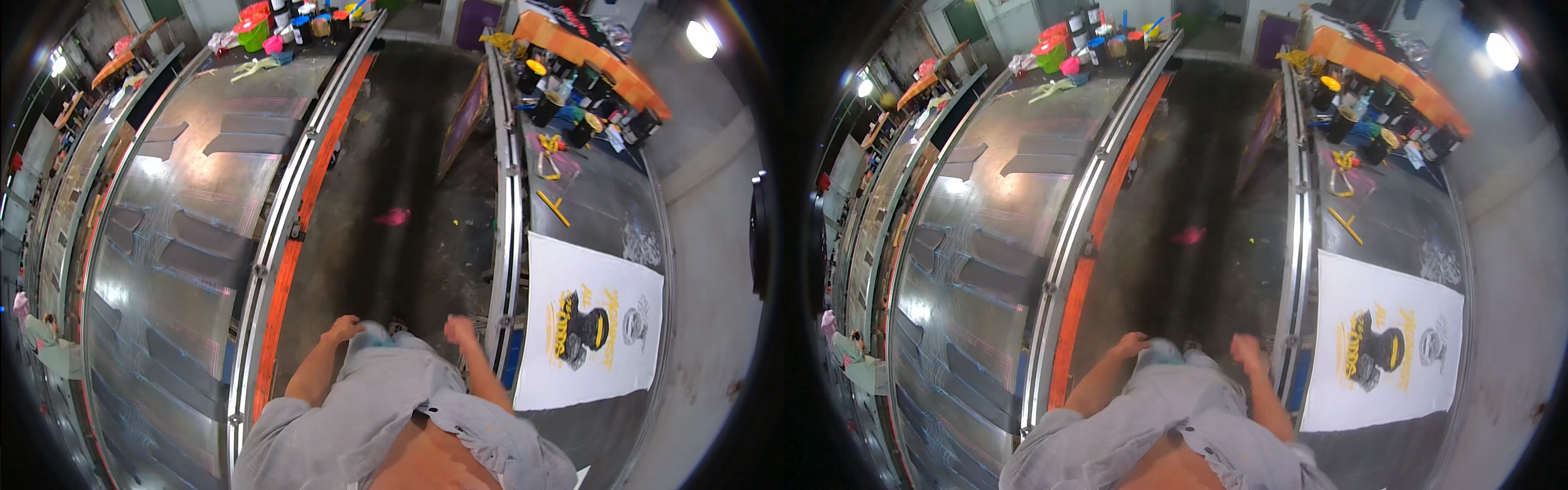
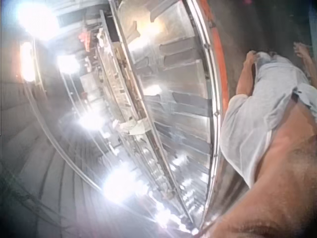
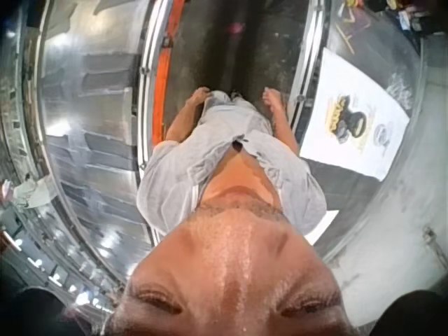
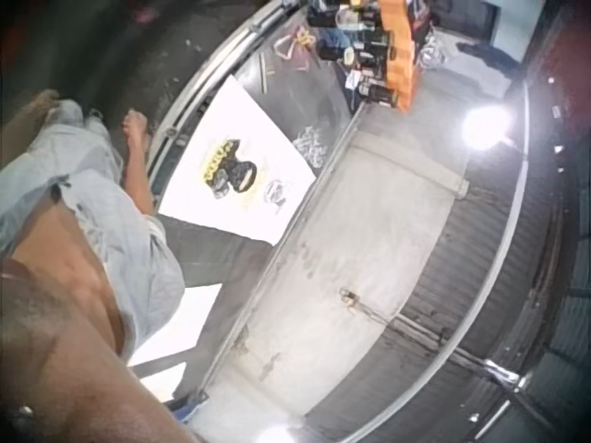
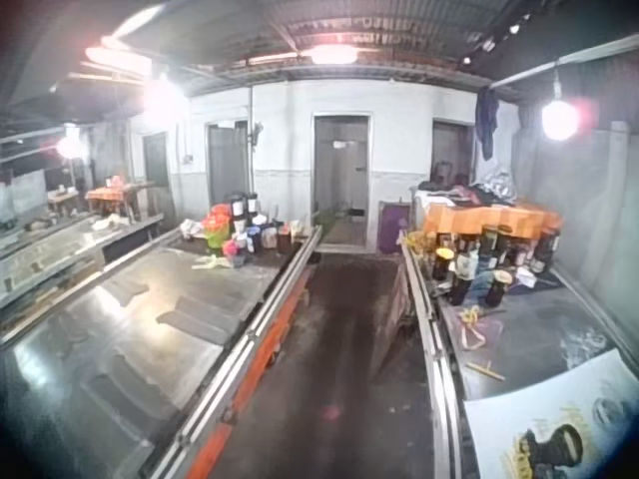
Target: The person screen prints a design onto a white t-shirt using a squeegee and a purple screen. They then use a hairdryer to dry the printed design. The person repeats the process on a second t-shirt.
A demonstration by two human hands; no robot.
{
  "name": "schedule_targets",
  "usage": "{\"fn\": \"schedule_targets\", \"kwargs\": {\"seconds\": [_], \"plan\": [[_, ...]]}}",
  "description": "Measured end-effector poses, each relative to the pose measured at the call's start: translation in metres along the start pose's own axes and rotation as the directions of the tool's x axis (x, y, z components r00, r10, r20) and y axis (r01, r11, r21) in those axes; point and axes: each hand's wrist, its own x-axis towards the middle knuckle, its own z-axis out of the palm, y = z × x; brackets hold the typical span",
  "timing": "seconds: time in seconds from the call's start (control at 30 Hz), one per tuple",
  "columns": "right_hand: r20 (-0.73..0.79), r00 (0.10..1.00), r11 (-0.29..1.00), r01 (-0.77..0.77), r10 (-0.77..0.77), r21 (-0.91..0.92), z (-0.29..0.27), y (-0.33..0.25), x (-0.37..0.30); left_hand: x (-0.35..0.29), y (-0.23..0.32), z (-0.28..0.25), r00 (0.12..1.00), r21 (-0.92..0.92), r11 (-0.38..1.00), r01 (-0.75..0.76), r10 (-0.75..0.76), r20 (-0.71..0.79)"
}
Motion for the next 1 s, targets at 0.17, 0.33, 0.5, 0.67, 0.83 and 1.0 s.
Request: {"fn": "schedule_targets", "kwargs": {"seconds": [0.17,0.33,0.5,0.67,0.83,1.0], "plan": [[0.123,0.937,0.806,0.345,-0.327,-0.481,0.016,-0.235,0.136,0.034,-0.062,-0.016,0.795,-0.486,0.666,0.567,-0.596,0.111],[0.054,0.948,0.788,0.293,-0.315,-0.542,0.045,-0.348,0.284,0.09,-0.134,-0.027,0.613,-0.293,0.553,0.78,-0.771,0.176],[0.023,0.981,0.619,0.14,-0.193,-0.773,0.063,-0.375,0.345,0.275,-0.081,-0.098,0.769,-0.237,0.732,0.639,-0.603,0.211],[-0.005,0.997,0.755,0.054,-0.075,-0.653,0.092,-0.446,0.388,0.548,0.072,-0.21,0.982,-0.163,0.973,0.166,-0.177,-0.061],[-0.043,0.999,0.76,-0.053,0.033,-0.648,0.052,-0.481,0.528,0.766,0.315,-0.287,0.992,-0.221,0.973,-0.072,0.046,-0.12],[-0.023,1.0,0.729,-0.019,0.005,-0.685,0.054,-0.642,0.694,0.902,0.388,-0.307,0.996,-0.152,0.984,-0.093,0.091,-0.02]]}}
